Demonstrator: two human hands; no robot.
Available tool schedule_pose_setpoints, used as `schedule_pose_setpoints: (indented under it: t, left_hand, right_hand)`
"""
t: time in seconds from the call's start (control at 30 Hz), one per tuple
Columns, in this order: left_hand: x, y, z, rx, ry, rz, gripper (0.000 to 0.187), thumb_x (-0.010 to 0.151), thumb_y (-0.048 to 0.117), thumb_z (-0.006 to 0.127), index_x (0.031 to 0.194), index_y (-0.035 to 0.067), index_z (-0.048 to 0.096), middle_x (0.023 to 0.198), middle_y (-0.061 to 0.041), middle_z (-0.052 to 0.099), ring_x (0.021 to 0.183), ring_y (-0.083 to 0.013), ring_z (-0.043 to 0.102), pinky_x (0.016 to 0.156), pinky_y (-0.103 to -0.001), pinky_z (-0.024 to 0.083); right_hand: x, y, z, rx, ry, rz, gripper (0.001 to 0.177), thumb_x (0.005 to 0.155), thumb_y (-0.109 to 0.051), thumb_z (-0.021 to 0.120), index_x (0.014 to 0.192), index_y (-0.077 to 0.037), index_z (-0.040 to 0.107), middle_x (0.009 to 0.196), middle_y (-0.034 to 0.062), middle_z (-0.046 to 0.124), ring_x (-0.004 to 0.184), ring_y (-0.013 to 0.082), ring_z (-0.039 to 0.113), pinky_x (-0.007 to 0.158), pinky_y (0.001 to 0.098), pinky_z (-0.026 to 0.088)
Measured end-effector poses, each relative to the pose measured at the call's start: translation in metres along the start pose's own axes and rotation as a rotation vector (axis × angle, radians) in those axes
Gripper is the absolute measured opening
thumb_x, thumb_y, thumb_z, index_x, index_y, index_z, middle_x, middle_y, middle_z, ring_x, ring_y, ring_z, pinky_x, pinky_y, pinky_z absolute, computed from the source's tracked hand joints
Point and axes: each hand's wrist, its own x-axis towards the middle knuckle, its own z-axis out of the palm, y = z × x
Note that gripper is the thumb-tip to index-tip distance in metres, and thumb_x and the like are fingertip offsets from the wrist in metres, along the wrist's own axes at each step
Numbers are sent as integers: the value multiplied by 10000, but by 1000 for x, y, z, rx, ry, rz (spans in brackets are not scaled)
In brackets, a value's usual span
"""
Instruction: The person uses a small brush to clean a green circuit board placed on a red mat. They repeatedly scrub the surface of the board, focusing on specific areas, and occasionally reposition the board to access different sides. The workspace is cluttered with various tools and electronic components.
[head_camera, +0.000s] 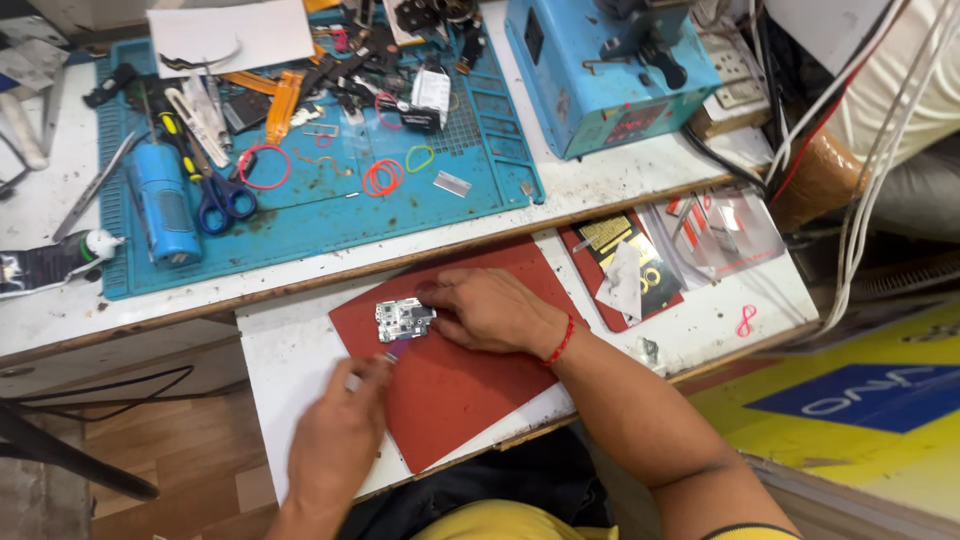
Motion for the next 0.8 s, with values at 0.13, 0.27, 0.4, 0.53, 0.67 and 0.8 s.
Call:
schedule_pose_setpoints:
  t: [0.13,0.27,0.4,0.53,0.67,0.8]
  left_hand:
    - [11,-13,-10,-42,114,-74,190,908,124,687,1075,133,779,985,-72,674,694,-336,691,568,-444,542]
    - [-1,-3,-3,-25,-57,-6,290,864,58,638,1126,133,738,1003,-73,685,633,-335,702,558,-476,548]
    - [6,-18,-5,-76,75,-2,249,908,45,587,1092,172,696,1024,-71,673,732,-329,712,621,-449,574]
    - [-1,-12,0,-13,-49,-43,224,964,103,597,1157,146,702,1040,-86,674,684,-361,696,594,-489,550]
    - [-1,-10,-6,-35,-7,81,317,880,55,579,1162,130,703,1070,-104,659,665,-367,696,590,-488,560]
    - [3,-16,-6,5,-83,-59,258,938,73,576,1152,130,707,1062,-99,659,637,-372,691,562,-485,557]
  right_hand:
    - [1,0,-2,-12,17,-35,372,857,-196,683,1191,-37,716,1015,149,693,898,378,675,770,481,553]
    - [-1,3,3,4,32,-35,370,861,-209,699,1187,-36,718,1018,149,695,909,378,678,772,469,560]
    - [0,5,4,-13,35,-59,380,838,-185,714,1182,-25,720,1026,164,691,894,379,677,770,462,562]
    - [2,2,4,-18,29,-78,379,853,-193,726,1201,-44,725,970,148,685,860,358,674,735,451,554]
    - [4,-6,-2,-34,-24,29,395,850,-220,746,1217,-73,736,869,131,659,774,334,657,664,451,526]
    - [3,-6,-3,-24,5,-37,384,860,-199,749,1215,-56,728,901,124,662,773,326,654,659,442,523]
